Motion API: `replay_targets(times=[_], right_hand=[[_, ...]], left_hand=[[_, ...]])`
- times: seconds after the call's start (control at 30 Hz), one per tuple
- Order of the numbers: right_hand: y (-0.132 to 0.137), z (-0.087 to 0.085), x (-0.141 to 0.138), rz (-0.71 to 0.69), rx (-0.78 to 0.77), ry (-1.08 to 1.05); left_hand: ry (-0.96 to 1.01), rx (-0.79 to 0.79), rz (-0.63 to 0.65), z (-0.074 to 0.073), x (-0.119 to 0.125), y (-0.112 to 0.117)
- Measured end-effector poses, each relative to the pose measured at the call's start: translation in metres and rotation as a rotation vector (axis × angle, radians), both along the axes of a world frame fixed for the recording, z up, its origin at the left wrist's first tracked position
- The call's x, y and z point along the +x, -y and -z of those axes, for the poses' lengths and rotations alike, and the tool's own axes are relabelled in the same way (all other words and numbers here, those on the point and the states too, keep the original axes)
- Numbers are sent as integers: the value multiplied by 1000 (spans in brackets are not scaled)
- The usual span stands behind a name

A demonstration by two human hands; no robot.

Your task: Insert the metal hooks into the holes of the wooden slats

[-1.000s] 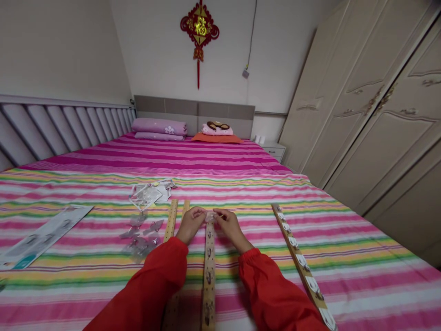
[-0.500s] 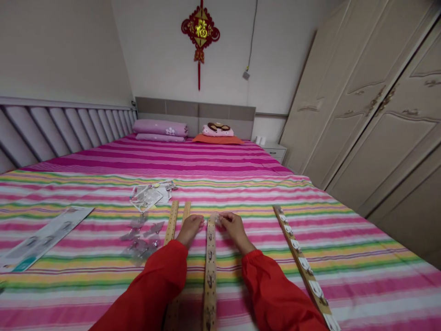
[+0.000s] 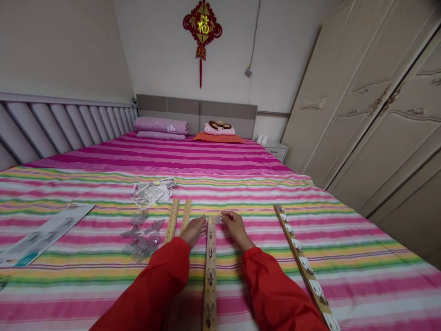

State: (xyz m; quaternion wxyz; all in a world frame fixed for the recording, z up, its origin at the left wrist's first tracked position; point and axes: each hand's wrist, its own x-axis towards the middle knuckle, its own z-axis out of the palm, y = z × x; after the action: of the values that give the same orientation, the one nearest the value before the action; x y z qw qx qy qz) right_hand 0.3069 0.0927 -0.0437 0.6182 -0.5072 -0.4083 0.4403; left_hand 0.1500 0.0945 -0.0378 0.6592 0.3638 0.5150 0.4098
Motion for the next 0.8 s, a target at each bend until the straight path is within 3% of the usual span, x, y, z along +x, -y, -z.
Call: replay_targets(times=[0.13,0.33,0.5,0.7,0.8], right_hand=[[3,-3,-2,-18,-37,-59],[7,-13,-7,-79,-36,-88],[5,-20,-12,-106,33,-103],[2,-20,-16,-124,0,-170],[4,-21,-13,-123,-31,-139]], left_hand=[[-32,32,9,1,1,0],[-193,407,-118,-11,1,-1],[-83,365,-51,-22,3,1],[-22,245,-66,-19,7,3],[-60,280,-68,-19,5,3]])
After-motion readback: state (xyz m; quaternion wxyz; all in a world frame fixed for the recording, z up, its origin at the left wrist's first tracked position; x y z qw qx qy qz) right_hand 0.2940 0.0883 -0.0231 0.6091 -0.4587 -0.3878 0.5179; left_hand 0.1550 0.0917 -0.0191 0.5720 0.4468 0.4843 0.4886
